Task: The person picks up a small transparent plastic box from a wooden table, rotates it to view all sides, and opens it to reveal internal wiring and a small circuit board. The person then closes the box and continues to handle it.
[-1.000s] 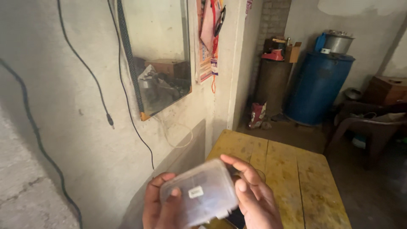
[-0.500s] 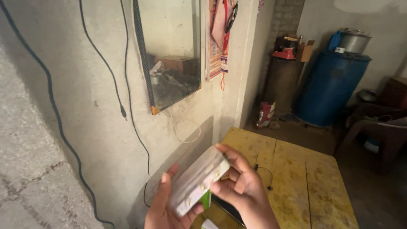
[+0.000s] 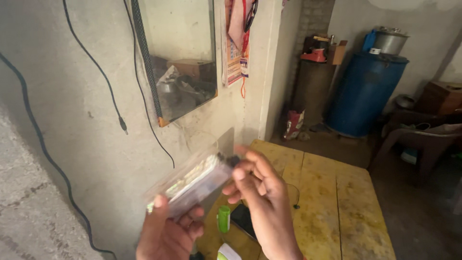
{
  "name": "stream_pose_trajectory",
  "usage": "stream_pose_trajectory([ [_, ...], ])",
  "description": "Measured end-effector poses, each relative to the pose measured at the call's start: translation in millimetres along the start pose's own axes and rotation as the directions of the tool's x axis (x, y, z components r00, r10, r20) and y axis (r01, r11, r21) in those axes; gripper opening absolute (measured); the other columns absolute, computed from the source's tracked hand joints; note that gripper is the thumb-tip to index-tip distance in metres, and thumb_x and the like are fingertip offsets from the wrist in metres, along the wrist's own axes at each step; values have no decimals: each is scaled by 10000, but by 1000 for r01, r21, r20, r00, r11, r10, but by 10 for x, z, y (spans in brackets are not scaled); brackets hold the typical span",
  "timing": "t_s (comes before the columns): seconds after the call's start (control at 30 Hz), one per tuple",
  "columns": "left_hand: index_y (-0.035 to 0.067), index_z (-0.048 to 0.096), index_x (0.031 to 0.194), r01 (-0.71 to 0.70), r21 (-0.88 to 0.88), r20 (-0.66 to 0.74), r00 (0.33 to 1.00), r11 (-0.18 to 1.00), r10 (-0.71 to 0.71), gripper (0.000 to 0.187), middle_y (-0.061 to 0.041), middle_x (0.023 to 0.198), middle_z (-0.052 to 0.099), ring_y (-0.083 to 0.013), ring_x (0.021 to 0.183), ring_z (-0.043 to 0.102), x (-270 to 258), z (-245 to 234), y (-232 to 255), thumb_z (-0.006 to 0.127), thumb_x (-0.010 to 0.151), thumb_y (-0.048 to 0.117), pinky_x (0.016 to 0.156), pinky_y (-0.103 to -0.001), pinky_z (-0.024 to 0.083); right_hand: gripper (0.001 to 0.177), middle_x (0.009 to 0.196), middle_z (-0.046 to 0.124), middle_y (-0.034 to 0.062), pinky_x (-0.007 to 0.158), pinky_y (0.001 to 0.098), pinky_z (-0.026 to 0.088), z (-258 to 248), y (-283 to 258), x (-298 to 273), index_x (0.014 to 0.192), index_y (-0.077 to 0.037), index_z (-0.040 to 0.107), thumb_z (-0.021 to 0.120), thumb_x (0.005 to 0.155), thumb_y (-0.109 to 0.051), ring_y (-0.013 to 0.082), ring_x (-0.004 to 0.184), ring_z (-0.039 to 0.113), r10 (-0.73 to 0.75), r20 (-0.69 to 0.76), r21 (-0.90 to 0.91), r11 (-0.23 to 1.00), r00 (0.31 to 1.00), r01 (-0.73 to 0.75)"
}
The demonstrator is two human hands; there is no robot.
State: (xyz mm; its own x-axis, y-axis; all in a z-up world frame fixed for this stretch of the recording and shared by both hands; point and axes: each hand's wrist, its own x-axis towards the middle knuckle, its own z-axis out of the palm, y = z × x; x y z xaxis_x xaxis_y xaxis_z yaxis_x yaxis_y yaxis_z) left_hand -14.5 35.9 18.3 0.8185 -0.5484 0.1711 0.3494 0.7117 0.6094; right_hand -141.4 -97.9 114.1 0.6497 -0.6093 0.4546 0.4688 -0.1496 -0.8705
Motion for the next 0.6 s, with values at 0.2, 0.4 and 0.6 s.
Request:
stream_pose_trajectory([
  [0.2,126,485,1415,12,123,-62,998,992,-4,722,-143,1248,702,-275,968,747,75,36,10,550,890,618,647,-438,628,222,870,728,21,686,259,551,-118,110,-15,1124,6,718,631,969,-128,103,768,674,-77,31,-31,997,997,78],
  [0.4,20,460,1322,-65,246,-208,971,967,118,584,-280,1190,687,-408,1044,752,-130,378,135,635,825,272,825,-524,653,94,897,602,34,716,259,540,-205,164,-68,1006,-15,632,611,1013,-106,102,767,618,-273,135,-387,870,952,304],
  [0.6,47,439,1286,-90,260,-186,972,961,142,549,-263,1154,662,-412,1027,730,-137,350,127,633,792,188,793,-526,640,132,765,639,31,671,288,571,-249,184,-72,982,-38,645,605,969,-163,118,678,619,33,86,-352,936,996,0],
])
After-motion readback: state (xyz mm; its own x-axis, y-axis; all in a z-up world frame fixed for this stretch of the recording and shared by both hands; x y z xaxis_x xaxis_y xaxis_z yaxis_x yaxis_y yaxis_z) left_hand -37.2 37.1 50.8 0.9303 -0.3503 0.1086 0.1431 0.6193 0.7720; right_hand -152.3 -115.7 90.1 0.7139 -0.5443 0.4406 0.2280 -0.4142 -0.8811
